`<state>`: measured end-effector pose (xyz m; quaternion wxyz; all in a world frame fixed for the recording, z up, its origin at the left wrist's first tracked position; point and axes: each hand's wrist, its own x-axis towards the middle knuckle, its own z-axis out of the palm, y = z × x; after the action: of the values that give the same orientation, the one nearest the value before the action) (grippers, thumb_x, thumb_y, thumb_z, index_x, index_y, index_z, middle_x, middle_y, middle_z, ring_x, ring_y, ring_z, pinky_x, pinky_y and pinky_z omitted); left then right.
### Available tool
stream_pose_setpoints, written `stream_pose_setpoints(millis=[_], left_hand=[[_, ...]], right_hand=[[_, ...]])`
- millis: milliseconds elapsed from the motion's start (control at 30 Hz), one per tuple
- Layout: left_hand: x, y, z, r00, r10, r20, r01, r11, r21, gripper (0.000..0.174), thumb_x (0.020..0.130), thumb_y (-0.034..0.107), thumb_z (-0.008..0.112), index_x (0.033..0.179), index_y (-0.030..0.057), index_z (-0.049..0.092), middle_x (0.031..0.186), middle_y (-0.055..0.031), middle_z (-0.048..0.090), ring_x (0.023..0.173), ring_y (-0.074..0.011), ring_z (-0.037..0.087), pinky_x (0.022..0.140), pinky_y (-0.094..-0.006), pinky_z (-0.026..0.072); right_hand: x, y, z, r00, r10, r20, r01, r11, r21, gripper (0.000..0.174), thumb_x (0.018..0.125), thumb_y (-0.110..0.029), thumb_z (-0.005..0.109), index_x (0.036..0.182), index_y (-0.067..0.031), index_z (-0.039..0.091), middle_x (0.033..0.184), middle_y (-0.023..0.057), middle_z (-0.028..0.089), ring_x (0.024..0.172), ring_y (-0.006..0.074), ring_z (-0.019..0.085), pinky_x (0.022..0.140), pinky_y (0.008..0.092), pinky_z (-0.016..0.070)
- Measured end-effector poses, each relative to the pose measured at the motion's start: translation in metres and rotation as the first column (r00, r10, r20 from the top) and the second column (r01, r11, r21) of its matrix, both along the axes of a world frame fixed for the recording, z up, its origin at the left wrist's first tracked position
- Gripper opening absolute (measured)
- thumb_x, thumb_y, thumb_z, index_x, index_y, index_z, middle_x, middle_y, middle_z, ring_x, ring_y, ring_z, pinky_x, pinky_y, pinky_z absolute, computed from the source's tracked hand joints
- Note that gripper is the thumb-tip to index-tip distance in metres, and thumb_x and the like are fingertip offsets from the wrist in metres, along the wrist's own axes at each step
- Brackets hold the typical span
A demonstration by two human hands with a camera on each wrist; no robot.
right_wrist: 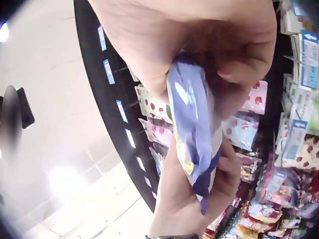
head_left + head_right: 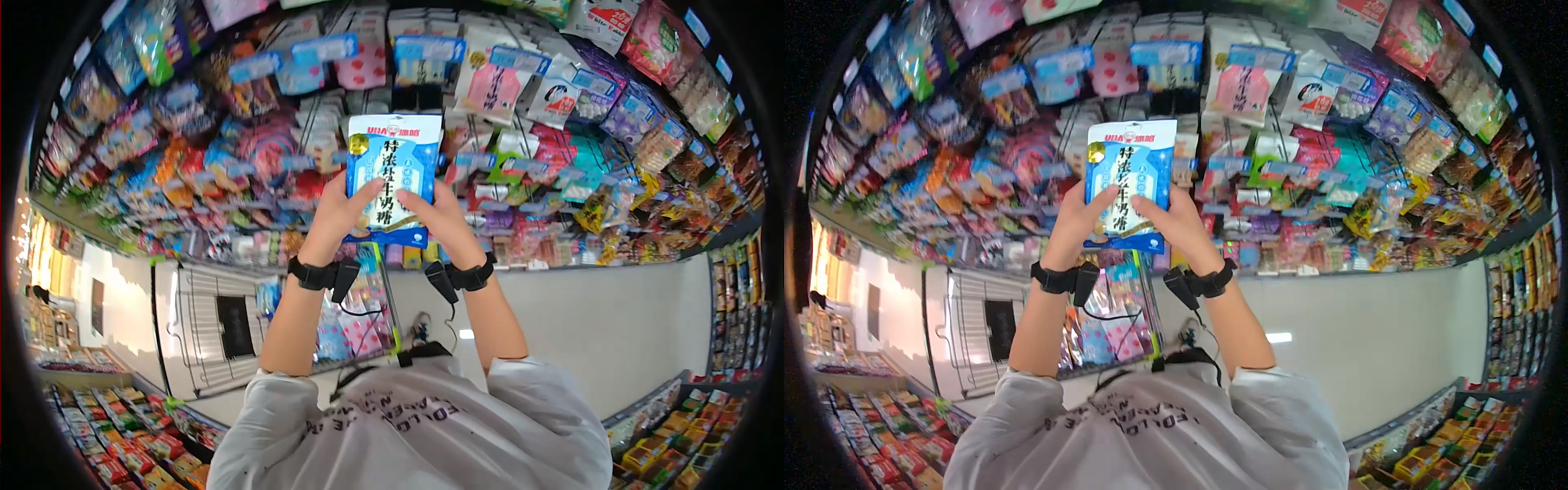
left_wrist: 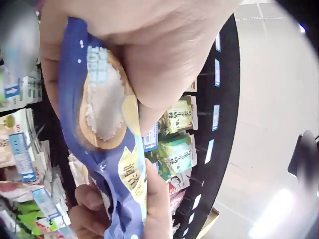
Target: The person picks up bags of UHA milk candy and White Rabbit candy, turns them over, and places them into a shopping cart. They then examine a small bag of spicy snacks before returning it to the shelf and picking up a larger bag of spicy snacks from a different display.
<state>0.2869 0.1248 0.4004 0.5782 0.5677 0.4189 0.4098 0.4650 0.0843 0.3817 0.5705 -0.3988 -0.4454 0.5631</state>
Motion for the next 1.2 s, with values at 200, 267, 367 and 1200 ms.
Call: stream_pose_setpoints(millis=[200, 267, 367, 1200], left_hand=[[-0.119, -0.124, -0.042, 0.989, -0.107, 0.103, 0.12, 0.985, -0.125, 0.054, 0.086, 0.025, 0.071, 0.127, -0.0024, 0.048, 0.108, -0.0058, 0.062, 0.089, -0.0093, 0.058, 0.075, -0.0258, 0.05], [-0.162, -0.161, -0.052, 0.993, -0.091, 0.082, 0.103, 0.982, -0.157, 0.053, 0.086, 0.022, 0.072, 0.126, -0.0034, 0.049, 0.107, -0.0061, 0.062, 0.089, -0.0089, 0.057, 0.077, -0.0254, 0.0497], [-0.216, -0.196, -0.066, 0.985, -0.157, 0.075, 0.161, 0.986, -0.044, 0.05, 0.085, 0.021, 0.072, 0.126, 0.0009, 0.051, 0.099, -0.0014, 0.061, 0.081, -0.0062, 0.055, 0.069, -0.0222, 0.0487], [-0.359, -0.303, -0.084, 0.955, 0.013, 0.295, 0.065, 0.965, -0.253, 0.039, 0.087, 0.016, 0.07, 0.119, -0.001, 0.056, 0.106, -0.0048, 0.064, 0.092, -0.0097, 0.06, 0.08, -0.0251, 0.0496]], right_hand=[[-0.102, -0.109, -0.022, 0.995, -0.096, 0.033, 0.099, 0.99, -0.1, 0.032, 0.088, -0.015, 0.069, 0.114, 0.0013, 0.058, 0.105, 0.0048, 0.065, 0.092, 0.0082, 0.059, 0.08, 0.0261, 0.0495], [-0.131, -0.139, -0.034, 0.985, -0.008, 0.171, 0.025, 0.995, -0.095, 0.031, 0.088, -0.015, 0.068, 0.113, 0.0005, 0.058, 0.104, 0.0036, 0.065, 0.092, 0.0075, 0.058, 0.08, 0.0255, 0.0486], [-0.174, -0.172, -0.029, 0.983, -0.018, 0.184, 0.034, 0.996, -0.082, 0.03, 0.09, -0.018, 0.067, 0.112, 0.0006, 0.058, 0.103, 0.0023, 0.064, 0.091, 0.0075, 0.056, 0.081, 0.0254, 0.0475], [-0.33, -0.25, -0.011, 0.966, 0.013, 0.259, 0.039, 0.98, -0.193, 0.036, 0.091, -0.029, 0.065, 0.113, -0.0009, 0.061, 0.105, 0.0026, 0.065, 0.092, 0.0084, 0.06, 0.079, 0.0243, 0.0477]])
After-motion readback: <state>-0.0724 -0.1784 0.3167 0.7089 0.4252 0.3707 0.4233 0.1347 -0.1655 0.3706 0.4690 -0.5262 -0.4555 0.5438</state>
